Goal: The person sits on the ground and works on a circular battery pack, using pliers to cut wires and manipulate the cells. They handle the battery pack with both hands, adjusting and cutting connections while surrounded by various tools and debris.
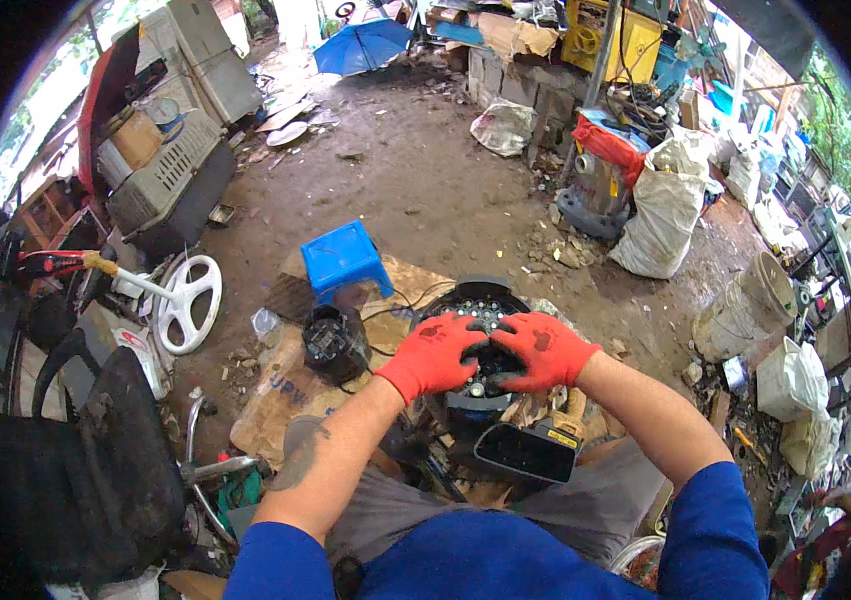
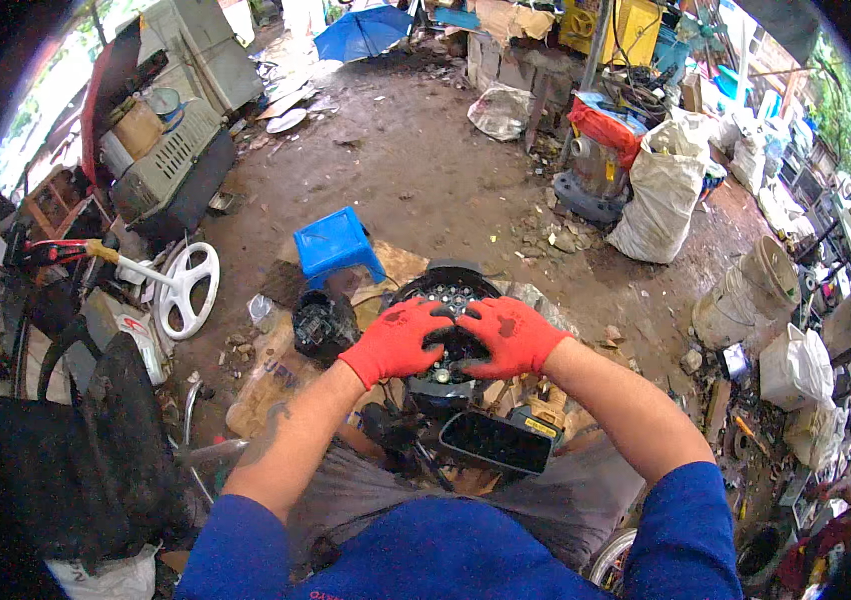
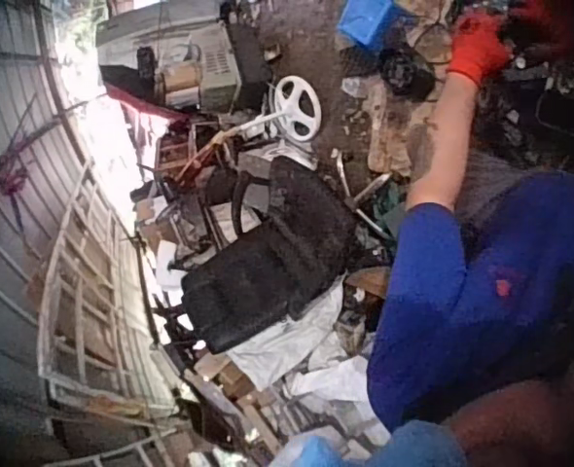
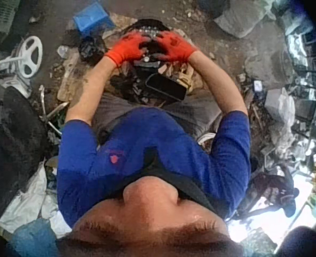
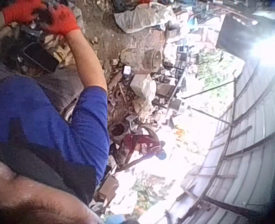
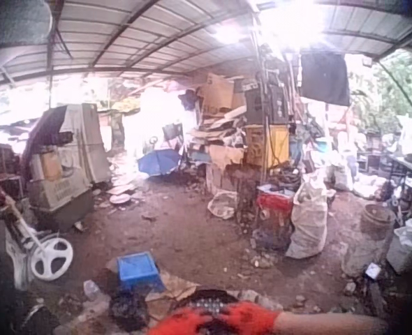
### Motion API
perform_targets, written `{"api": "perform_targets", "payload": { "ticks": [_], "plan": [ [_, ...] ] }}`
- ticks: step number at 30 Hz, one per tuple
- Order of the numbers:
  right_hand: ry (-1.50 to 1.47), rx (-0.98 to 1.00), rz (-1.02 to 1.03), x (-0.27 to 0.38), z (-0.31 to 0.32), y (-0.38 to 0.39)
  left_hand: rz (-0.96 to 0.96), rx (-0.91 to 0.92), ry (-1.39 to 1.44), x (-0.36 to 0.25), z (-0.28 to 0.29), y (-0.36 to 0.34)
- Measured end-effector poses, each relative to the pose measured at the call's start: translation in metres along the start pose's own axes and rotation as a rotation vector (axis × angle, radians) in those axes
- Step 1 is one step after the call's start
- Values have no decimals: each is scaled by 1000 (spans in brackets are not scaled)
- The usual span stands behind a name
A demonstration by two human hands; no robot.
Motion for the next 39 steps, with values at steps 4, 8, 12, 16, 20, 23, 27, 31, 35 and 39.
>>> {"api": "perform_targets", "payload": {
  "ticks": [4,8,12,16,20,23,27,31,35,39],
  "plan": [
    [-80,-59,-17,-11,2,0,18,-53,-21,1,-2,-4],
    [-107,-121,-62,-16,-9,-9,74,-4,19,7,-3,-8],
    [-35,-122,-222,-31,-10,-22,73,-97,115,11,1,-12],
    [-146,-172,-348,-37,-4,-20,47,-165,296,6,13,-15],
    [-503,-512,-441,-55,7,-3,124,-167,376,11,15,-16],
    [-884,-916,-454,-72,23,32,138,-217,378,14,14,-21],
    [-950,-751,-656,8,7,84,255,-195,509,33,14,-10],
    [-473,-671,-490,77,-47,130,175,-189,521,26,11,-22],
    [-257,-439,-406,98,-76,114,219,-103,553,26,18,-20],
    [-289,-445,-339,105,-77,111,80,-95,439,13,13,-22]
  ]
}}
Point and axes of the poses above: each hand's wrist, its own y-axis away from the middle knuckle, its own z-axis out of the back of the hand, x = y × z, the point moved 8 cm from there along -y, towards the middle knuckle, and after that the axes turned 4 degrees about -y, right-handed, at the moved point
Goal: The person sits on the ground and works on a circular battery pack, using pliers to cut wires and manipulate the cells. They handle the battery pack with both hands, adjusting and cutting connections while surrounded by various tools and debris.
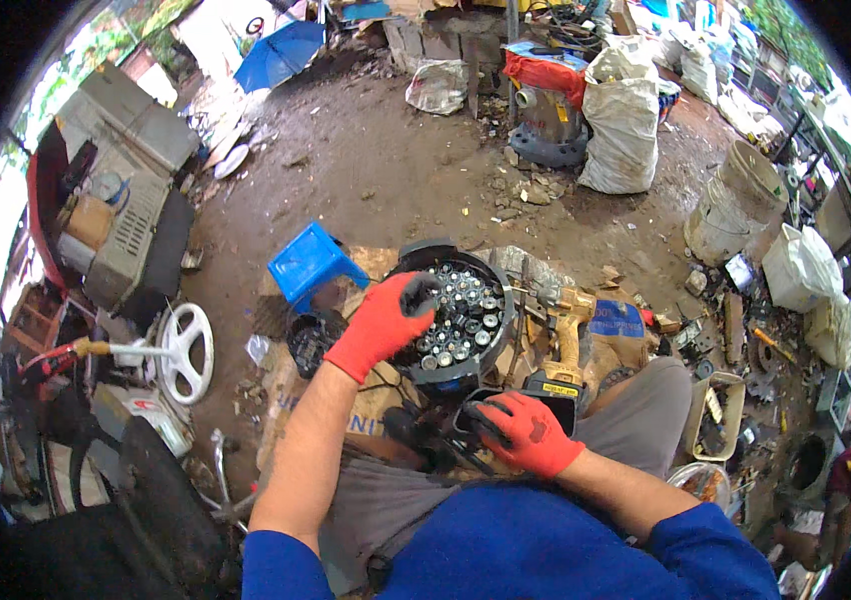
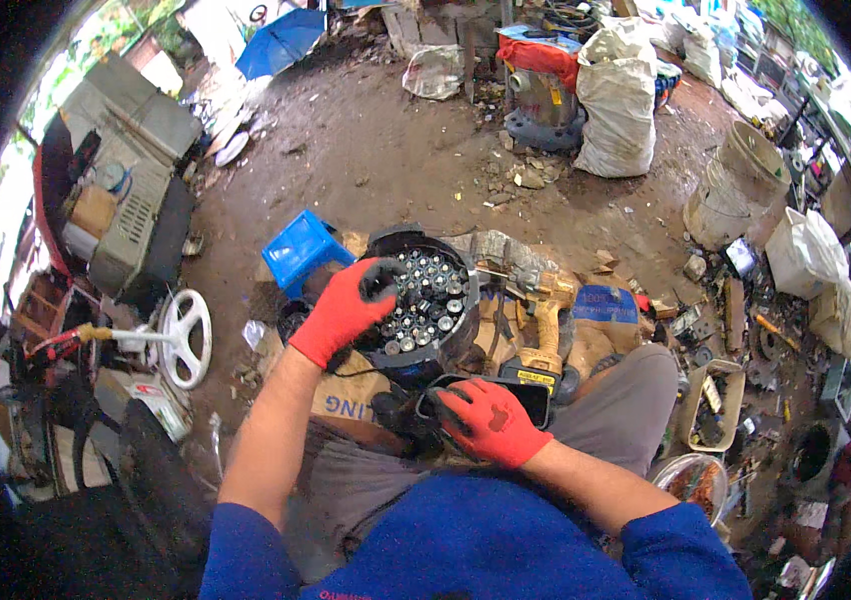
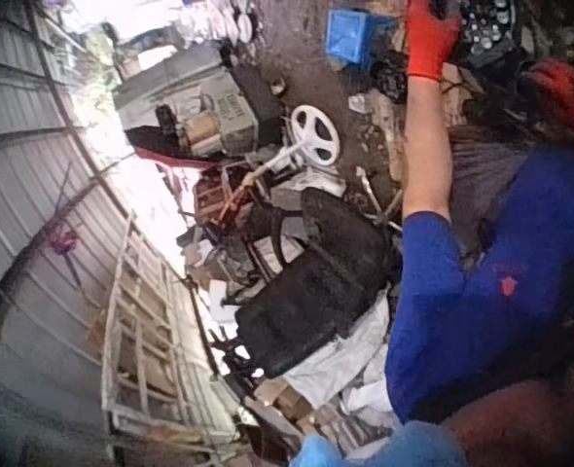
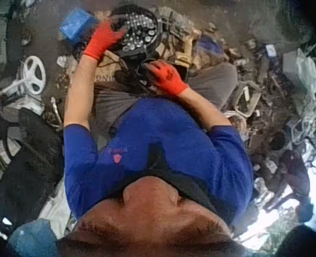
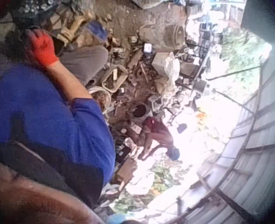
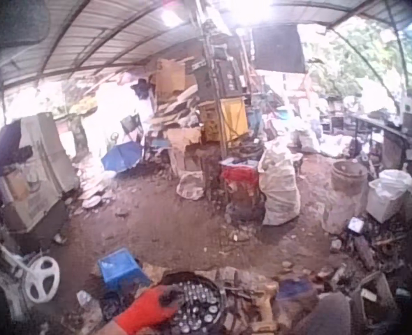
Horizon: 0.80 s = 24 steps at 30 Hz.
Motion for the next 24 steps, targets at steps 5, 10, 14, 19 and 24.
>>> {"api": "perform_targets", "payload": {
  "ticks": [5,10,14,19,24],
  "plan": [
    [-157,-241,-111,-8,42,-15,-109,71,-248,-2,-12,-1],
    [-407,-581,-503,-97,65,-51,-135,237,-405,-9,-26,-5],
    [-415,-448,-632,-140,50,-57,-193,472,-61,-56,-56,-34],
    [-395,-458,-640,-131,42,-67,-207,562,245,-43,-65,-39],
    [-499,-345,-606,-134,41,-69,-187,493,110,-25,-70,-40]
  ]
}}
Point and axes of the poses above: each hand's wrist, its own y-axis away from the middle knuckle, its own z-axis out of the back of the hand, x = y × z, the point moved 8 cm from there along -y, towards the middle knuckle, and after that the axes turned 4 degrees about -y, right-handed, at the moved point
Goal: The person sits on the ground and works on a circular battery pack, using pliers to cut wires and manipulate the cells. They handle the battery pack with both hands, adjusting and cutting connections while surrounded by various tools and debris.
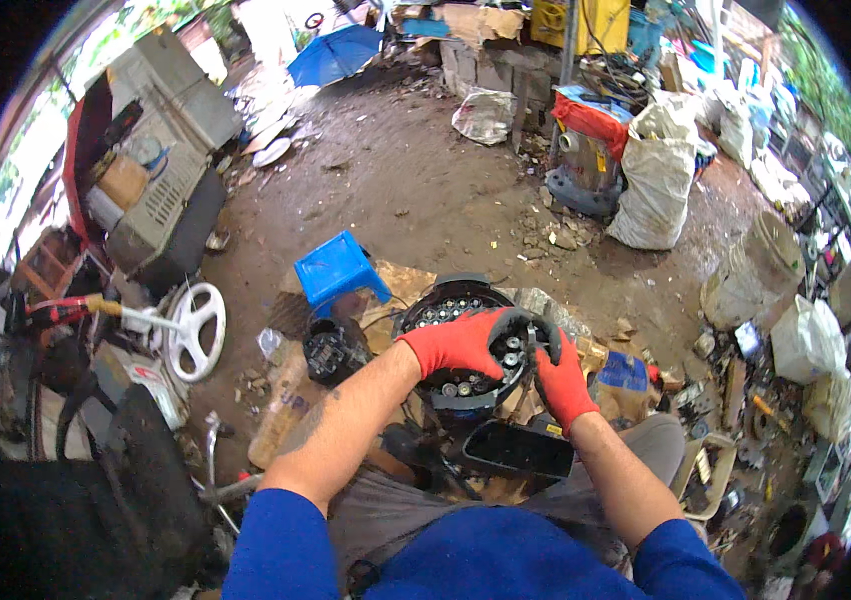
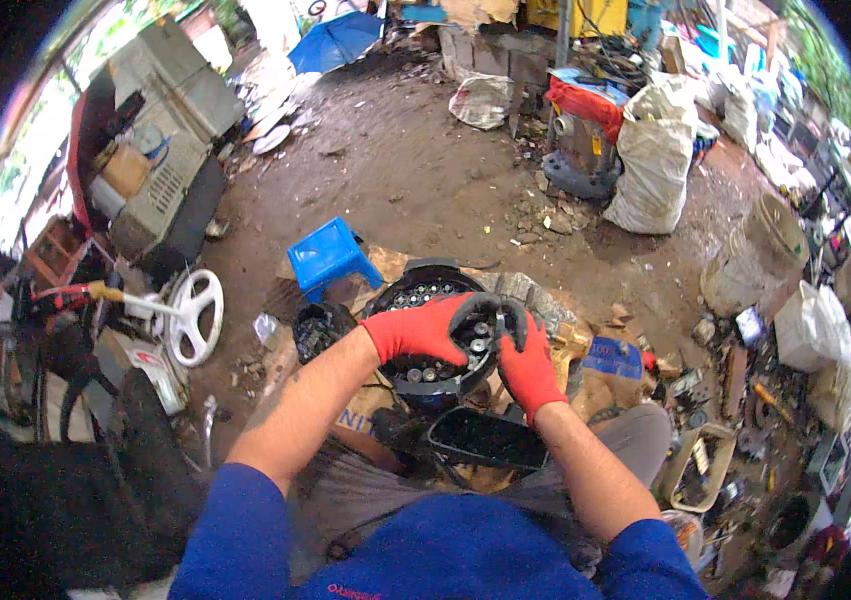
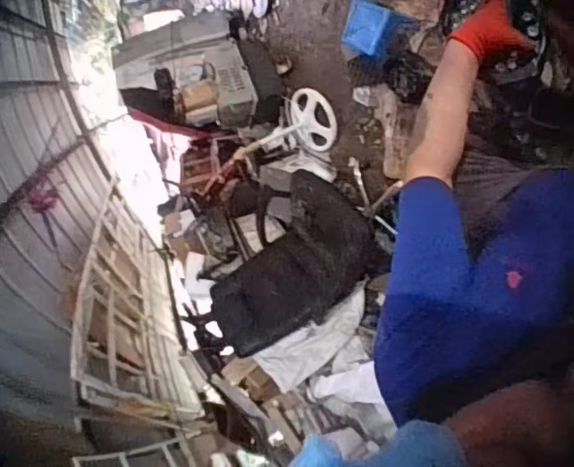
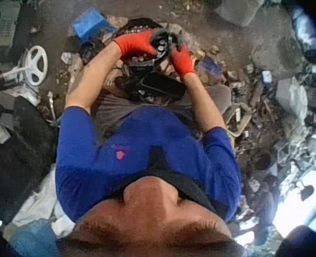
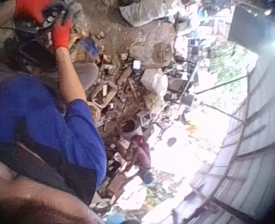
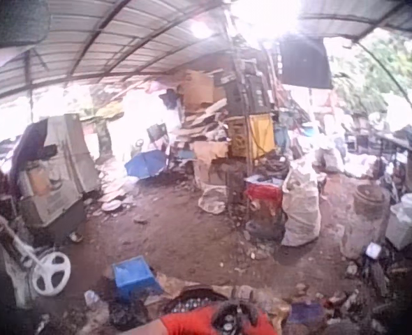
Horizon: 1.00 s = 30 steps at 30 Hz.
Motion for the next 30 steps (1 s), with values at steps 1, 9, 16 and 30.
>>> {"api": "perform_targets", "payload": {
  "ticks": [1,9,16,30],
  "plan": [
    [-3,1,22,-2,4,-1,25,13,3,-4,0,-3],
    [33,4,37,-5,-1,2,-15,61,-290,-8,-7,17],
    [38,-67,-53,-27,-2,3,68,1,-201,-13,-2,5],
    [80,-25,37,-4,0,9,105,-42,-317,-1,-9,11]
  ]
}}
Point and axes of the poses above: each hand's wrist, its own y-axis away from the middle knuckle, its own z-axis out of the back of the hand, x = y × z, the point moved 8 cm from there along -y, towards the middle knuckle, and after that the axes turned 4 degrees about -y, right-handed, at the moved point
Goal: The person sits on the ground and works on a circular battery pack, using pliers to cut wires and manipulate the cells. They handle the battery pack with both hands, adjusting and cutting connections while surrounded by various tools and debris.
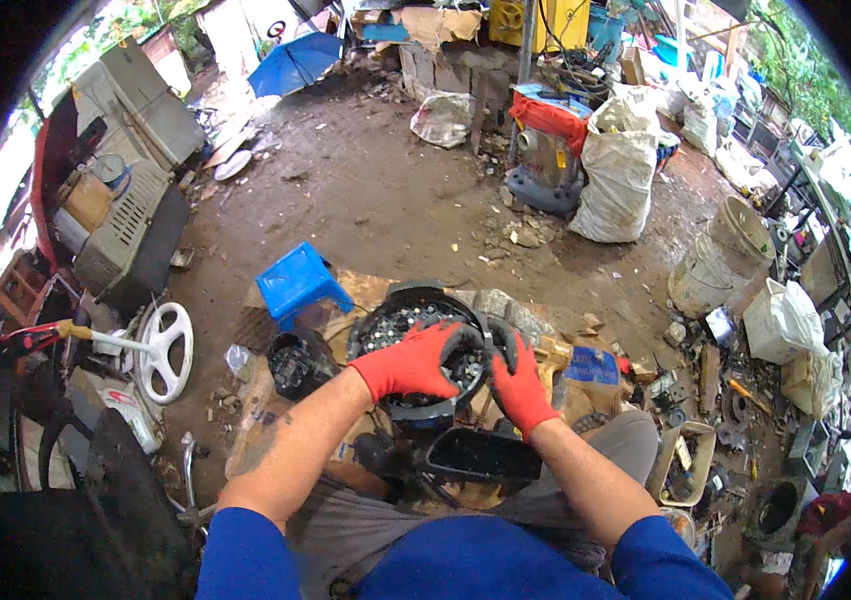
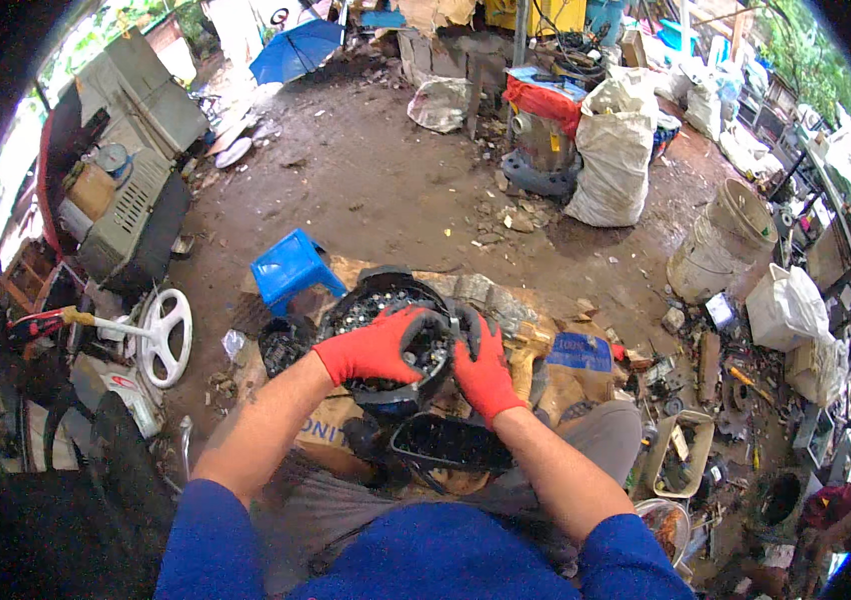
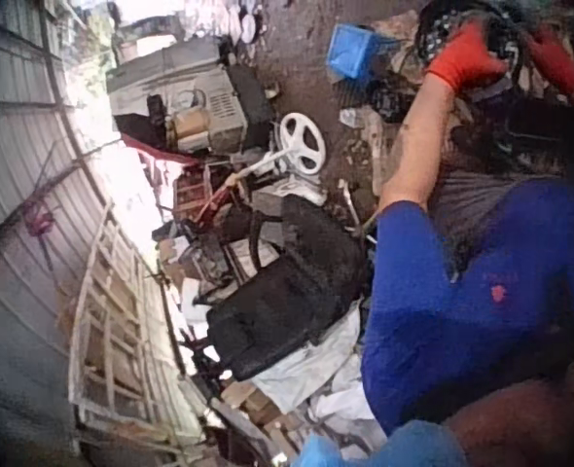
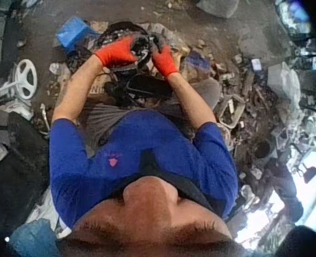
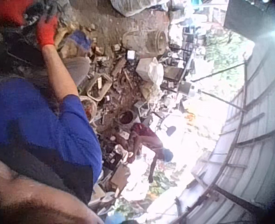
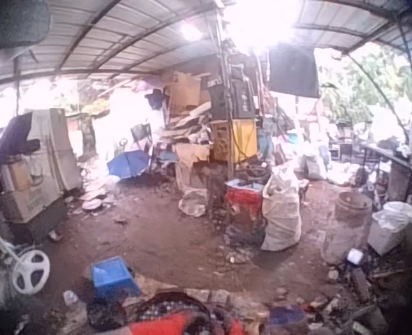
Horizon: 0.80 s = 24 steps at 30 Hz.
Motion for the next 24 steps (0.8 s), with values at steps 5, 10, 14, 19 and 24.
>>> {"api": "perform_targets", "payload": {
  "ticks": [5,10,14,19,24],
  "plan": [
    [66,-76,-98,-3,0,6,39,116,289,-6,7,-2],
    [61,-22,-65,-6,-4,-3,-42,55,9,15,1,10],
    [47,-53,-42,-8,-2,-1,-92,66,-50,-7,1,5],
    [88,-93,37,8,-3,-3,-2,164,-101,0,-8,1],
    [50,-97,124,17,-2,0,72,31,-33,18,-9,-6]
  ]
}}
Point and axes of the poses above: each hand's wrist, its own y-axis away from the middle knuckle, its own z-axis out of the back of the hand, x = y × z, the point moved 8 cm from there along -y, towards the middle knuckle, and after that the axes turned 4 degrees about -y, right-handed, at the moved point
